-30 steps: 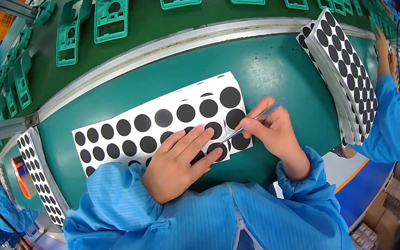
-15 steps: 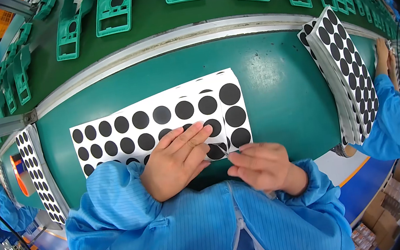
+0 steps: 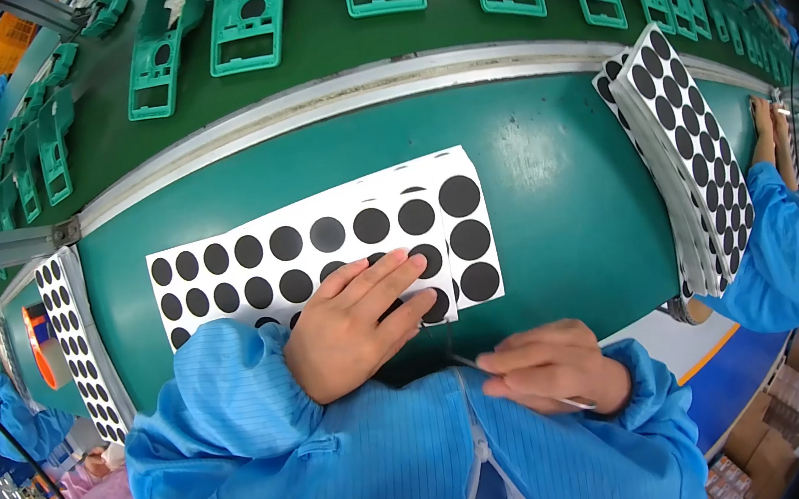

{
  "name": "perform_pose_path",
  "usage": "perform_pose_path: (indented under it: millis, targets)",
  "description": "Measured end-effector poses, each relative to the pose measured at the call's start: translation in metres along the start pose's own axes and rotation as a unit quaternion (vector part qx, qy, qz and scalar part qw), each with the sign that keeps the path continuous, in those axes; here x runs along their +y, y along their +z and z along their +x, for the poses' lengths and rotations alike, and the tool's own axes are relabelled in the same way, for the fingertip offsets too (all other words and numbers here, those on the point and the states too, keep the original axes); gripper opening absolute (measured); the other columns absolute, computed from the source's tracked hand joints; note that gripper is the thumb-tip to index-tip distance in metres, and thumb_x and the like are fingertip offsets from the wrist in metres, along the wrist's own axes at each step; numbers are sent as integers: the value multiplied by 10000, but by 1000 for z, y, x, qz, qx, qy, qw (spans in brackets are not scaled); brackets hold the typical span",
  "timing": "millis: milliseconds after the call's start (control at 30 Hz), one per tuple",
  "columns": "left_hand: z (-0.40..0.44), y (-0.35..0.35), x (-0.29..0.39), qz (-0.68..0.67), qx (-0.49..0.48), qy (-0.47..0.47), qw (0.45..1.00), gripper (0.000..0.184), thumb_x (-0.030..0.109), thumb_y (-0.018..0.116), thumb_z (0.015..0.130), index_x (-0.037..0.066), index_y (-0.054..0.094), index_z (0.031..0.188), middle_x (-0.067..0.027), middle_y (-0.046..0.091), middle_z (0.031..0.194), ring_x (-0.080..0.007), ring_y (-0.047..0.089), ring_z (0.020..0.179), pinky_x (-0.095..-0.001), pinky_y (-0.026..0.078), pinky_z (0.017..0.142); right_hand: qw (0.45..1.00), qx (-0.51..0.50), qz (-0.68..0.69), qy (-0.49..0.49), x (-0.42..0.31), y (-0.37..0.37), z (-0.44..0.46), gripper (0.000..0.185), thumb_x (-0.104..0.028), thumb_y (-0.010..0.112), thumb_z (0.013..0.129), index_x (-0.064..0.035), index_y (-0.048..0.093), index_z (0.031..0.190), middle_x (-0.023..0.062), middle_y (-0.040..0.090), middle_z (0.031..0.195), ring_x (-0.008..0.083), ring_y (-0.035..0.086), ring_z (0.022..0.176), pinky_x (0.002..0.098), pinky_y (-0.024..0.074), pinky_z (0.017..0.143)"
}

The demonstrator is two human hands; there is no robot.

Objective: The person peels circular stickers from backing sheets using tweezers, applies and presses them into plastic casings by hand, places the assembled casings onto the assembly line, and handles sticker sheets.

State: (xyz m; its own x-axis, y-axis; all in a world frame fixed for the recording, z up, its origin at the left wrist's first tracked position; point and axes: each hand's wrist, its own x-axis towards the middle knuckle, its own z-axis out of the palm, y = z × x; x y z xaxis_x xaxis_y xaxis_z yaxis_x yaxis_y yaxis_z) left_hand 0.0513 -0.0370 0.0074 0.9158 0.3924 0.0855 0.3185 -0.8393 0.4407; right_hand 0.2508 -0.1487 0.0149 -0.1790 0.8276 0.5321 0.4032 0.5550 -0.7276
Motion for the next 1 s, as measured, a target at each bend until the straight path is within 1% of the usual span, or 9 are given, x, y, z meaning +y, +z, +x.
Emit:
perform_pose_path:
  millis: [167, 233, 333, 467, 600, 667, 767, 867, 1000]
  targets:
    - [-2, -5, 0, -53, -28, 0, 998, 431, 200, 633, 701, 109, 510, 1104, -72, 414, 1258, -236, 410, 1154, -384, 374, 876, 979, 44, 179, 87, -20, -30, 25, 222, -63, 663, 724, -50, 461, 815, 119, 611, 751, 168, 574, 537, 229, 471, 465]
    - [-3, -13, 3, -90, -48, -2, 995, 502, 220, 638, 701, 108, 475, 1162, -130, 390, 1263, -288, 387, 1168, -392, 363, 892, 894, 263, 267, 245, -20, -27, 36, 218, -79, 603, 785, -46, 397, 848, 124, 595, 711, 129, 547, 516, 236, 471, 466]
    - [5, -52, -1, -74, -37, -3, 997, 540, 238, 655, 698, 107, 465, 1187, -177, 391, 1247, -334, 371, 1172, -400, 355, 905, 845, 339, 340, 237, 5, -14, 68, 208, -98, 549, 824, -47, 350, 860, 110, 571, 666, 101, 511, 489, 236, 473, 479]
    - [29, -106, -86, 47, 158, -104, 981, 440, 205, 614, 746, 121, 487, 1159, -184, 381, 1255, -358, 379, 1149, -407, 338, 924, 800, 350, 404, 271, 30, 10, 90, 181, -107, 559, 823, -42, 391, 827, 93, 551, 647, 101, 507, 487, 237, 483, 500]
    - [42, -109, -235, 178, 282, -319, 887, 352, 166, 558, 788, 202, 518, 1135, -197, 364, 1254, -367, 363, 1129, -412, 324, 938, 789, 332, 414, 311, 45, 30, 85, 160, -102, 562, 823, -47, 412, 815, 93, 558, 666, 101, 531, 514, 237, 494, 496]
    - [41, -111, -281, 212, 183, -408, 869, 294, 142, 538, 787, 161, 570, 1079, -194, 500, 1119, -315, 479, 1030, -370, 383, 880, 785, 328, 412, 326, 48, 37, 83, 164, -107, 567, 821, -49, 414, 816, 91, 558, 666, 101, 539, 521, 234, 497, 497]
    - [37, -119, -315, 6, 194, -384, 903, 263, 110, 496, 781, 111, 606, 1020, -166, 605, 909, -238, 579, 834, -306, 441, 760, 776, 342, 409, 337, 55, 40, 81, 170, -121, 572, 820, -50, 418, 821, 90, 560, 671, 103, 542, 521, 228, 497, 506]
    - [32, -135, -270, 34, 241, -369, 897, 256, 102, 488, 745, 83, 624, 961, -147, 607, 672, -238, 594, 609, -304, 469, 616, 762, 346, 421, 350, 56, 39, 80, 166, -143, 563, 830, -58, 421, 818, 82, 553, 678, 103, 536, 528, 238, 500, 536]
    - [-3, -138, -213, 33, 305, -312, 899, 273, 54, 460, 748, 2, 598, 977, -105, 607, 712, -135, 541, 597, -258, 429, 566, 739, 349, 446, 364, 54, 35, 80, 156, -163, 536, 848, -65, 419, 815, 59, 527, 673, 96, 520, 564, 243, 497, 564]
